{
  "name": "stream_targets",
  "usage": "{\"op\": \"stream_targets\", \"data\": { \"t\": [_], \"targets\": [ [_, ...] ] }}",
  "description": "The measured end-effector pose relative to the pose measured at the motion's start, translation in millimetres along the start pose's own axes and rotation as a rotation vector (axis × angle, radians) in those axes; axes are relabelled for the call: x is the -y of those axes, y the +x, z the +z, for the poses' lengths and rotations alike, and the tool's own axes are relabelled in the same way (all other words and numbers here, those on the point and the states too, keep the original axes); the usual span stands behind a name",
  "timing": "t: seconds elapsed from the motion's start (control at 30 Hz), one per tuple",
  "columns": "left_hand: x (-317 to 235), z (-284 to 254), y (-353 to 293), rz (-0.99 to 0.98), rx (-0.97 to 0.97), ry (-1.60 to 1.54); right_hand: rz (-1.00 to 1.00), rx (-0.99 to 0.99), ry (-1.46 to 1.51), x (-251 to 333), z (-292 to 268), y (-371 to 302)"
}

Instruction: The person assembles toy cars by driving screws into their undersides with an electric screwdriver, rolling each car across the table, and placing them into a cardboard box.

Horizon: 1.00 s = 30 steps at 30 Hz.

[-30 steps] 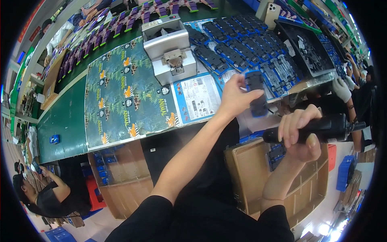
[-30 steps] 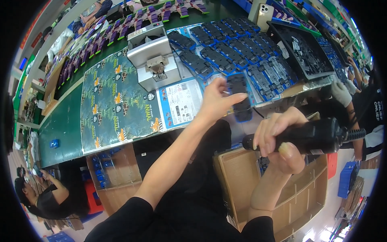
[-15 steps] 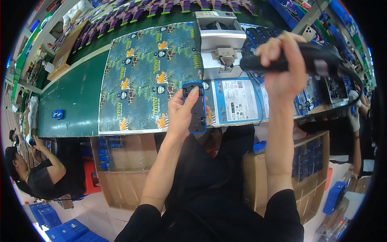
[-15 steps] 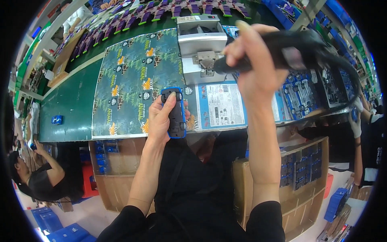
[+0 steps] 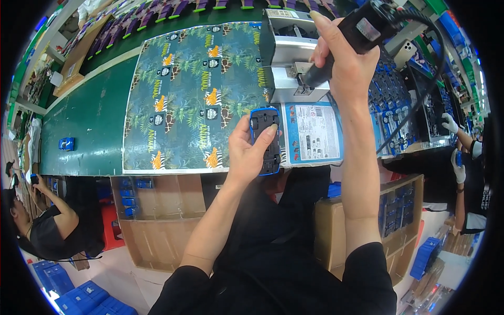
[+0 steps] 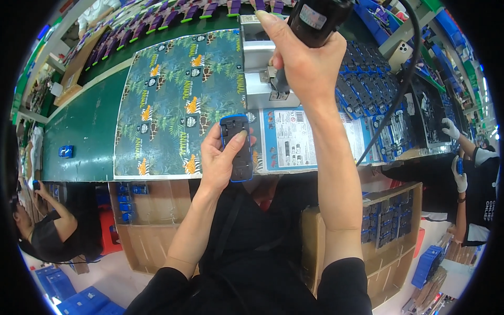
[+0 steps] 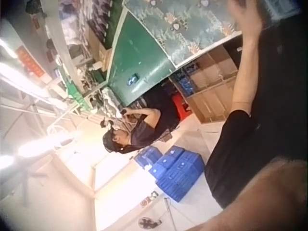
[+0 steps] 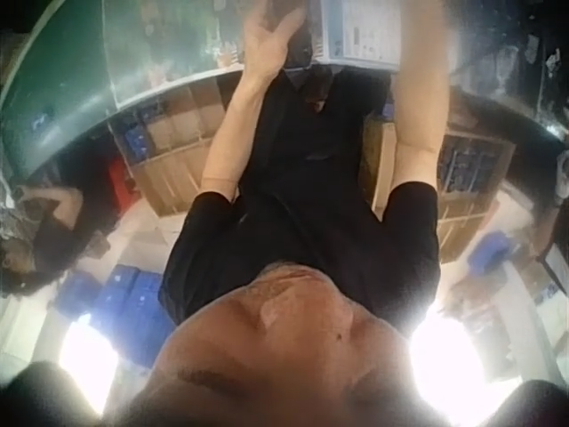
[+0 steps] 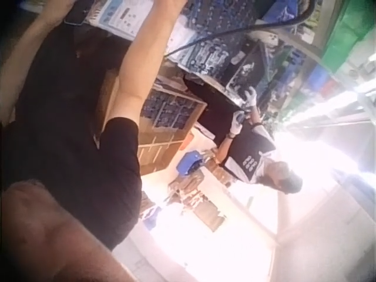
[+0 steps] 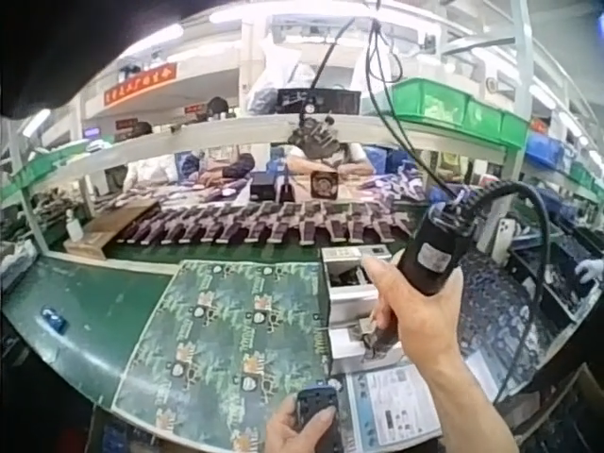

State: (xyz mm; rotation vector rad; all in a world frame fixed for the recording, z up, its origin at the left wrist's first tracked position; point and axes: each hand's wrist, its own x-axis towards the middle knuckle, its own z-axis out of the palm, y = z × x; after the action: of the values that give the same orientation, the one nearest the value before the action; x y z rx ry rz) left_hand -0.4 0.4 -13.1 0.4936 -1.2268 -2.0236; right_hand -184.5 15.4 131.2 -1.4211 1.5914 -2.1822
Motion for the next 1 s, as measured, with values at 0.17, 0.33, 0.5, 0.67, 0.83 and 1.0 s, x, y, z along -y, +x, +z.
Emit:
{"op": "stream_targets", "data": {
  "t": [0.17,0.33,0.5,0.67,0.83,1.0],
  "targets": [
    [3.7,-0.2,3.0,0.032,-0.051,-0.031,0.191,0.009,0.324,24.5,-13.2,-30.0],
    [4.8,2.1,3.6,0.068,-0.079,0.041,-0.02,0.163,0.585,43.2,-7.1,-54.4],
    [2.3,6.8,4.5,0.053,-0.079,0.029,-0.059,0.132,0.555,36.0,4.1,-61.9],
    [2.7,6.0,4.8,0.111,-0.085,0.079,-0.009,0.089,0.485,25.8,16.0,-69.9],
    [-7.3,15.5,5.3,0.07,-0.115,0.053,-0.048,0.174,0.415,11.2,18.0,-73.0],
    [-7.2,16.7,6.0,0.1,-0.118,0.087,-0.035,0.226,0.443,10.5,19.9,-72.3]
  ]
}}
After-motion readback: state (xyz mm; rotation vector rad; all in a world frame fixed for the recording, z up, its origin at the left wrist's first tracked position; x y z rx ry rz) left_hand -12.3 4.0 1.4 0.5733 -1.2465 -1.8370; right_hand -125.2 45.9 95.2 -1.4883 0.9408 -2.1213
